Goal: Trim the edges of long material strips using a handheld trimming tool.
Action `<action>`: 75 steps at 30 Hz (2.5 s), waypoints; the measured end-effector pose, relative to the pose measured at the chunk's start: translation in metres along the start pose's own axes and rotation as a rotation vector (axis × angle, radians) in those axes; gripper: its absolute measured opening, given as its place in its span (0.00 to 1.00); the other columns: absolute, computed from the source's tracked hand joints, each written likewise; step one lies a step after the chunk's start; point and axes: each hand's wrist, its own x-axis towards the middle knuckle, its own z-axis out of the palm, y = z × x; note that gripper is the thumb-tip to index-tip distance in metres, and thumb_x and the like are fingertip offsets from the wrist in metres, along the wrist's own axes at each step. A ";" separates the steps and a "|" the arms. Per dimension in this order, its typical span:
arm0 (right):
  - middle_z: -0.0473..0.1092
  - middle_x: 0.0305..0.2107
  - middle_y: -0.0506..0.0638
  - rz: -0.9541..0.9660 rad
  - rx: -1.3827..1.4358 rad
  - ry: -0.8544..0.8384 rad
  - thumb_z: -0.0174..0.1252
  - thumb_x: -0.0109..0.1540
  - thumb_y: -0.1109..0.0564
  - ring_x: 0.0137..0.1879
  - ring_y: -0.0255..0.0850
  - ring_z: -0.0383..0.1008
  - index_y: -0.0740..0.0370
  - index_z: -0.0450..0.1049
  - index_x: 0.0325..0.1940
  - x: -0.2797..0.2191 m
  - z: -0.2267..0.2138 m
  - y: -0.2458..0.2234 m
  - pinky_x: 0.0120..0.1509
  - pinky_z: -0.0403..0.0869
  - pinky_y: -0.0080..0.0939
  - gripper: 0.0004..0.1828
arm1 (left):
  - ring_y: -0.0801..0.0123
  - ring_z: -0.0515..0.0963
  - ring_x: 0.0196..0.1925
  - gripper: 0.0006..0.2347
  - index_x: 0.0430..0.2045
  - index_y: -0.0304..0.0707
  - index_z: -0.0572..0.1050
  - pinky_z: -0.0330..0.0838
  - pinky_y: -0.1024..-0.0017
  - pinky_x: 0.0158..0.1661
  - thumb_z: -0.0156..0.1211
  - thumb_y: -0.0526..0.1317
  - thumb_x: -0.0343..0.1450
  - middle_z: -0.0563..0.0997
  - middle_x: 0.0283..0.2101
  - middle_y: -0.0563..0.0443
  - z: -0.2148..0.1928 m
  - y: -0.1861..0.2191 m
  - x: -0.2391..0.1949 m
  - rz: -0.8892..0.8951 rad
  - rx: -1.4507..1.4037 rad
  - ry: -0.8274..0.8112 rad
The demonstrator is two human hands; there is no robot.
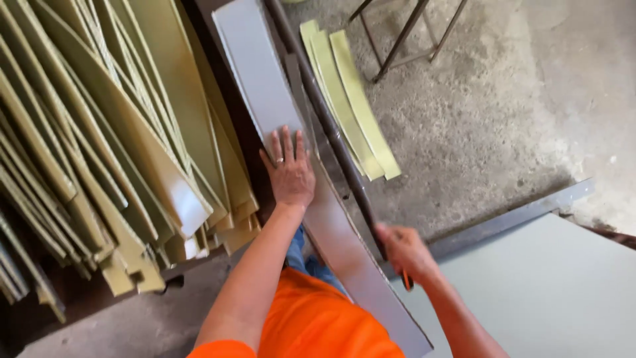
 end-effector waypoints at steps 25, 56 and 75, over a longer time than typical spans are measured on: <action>0.57 0.12 0.42 -0.013 -0.087 0.075 0.57 0.65 0.40 0.16 0.34 0.58 0.56 0.70 0.26 -0.004 0.029 -0.059 0.19 0.61 0.39 0.21 | 0.48 0.46 0.79 0.23 0.72 0.49 0.61 0.44 0.34 0.70 0.46 0.47 0.79 0.53 0.78 0.50 0.007 -0.024 0.072 -0.011 0.018 0.026; 0.77 0.26 0.61 -0.156 -0.287 0.550 0.75 0.47 0.38 0.30 0.50 0.78 0.69 0.76 0.33 -0.007 0.005 0.087 0.37 0.75 0.50 0.32 | 0.46 0.41 0.80 0.23 0.71 0.50 0.60 0.34 0.28 0.68 0.44 0.49 0.78 0.50 0.78 0.48 -0.011 -0.022 0.058 -0.077 0.054 -0.056; 0.60 0.12 0.47 -0.093 0.297 0.298 0.56 0.66 0.35 0.13 0.35 0.57 0.63 0.67 0.32 -0.036 0.010 0.031 0.14 0.56 0.41 0.27 | 0.41 0.45 0.80 0.22 0.73 0.51 0.63 0.42 0.37 0.72 0.46 0.48 0.80 0.52 0.79 0.44 -0.003 -0.020 0.020 0.049 0.074 0.040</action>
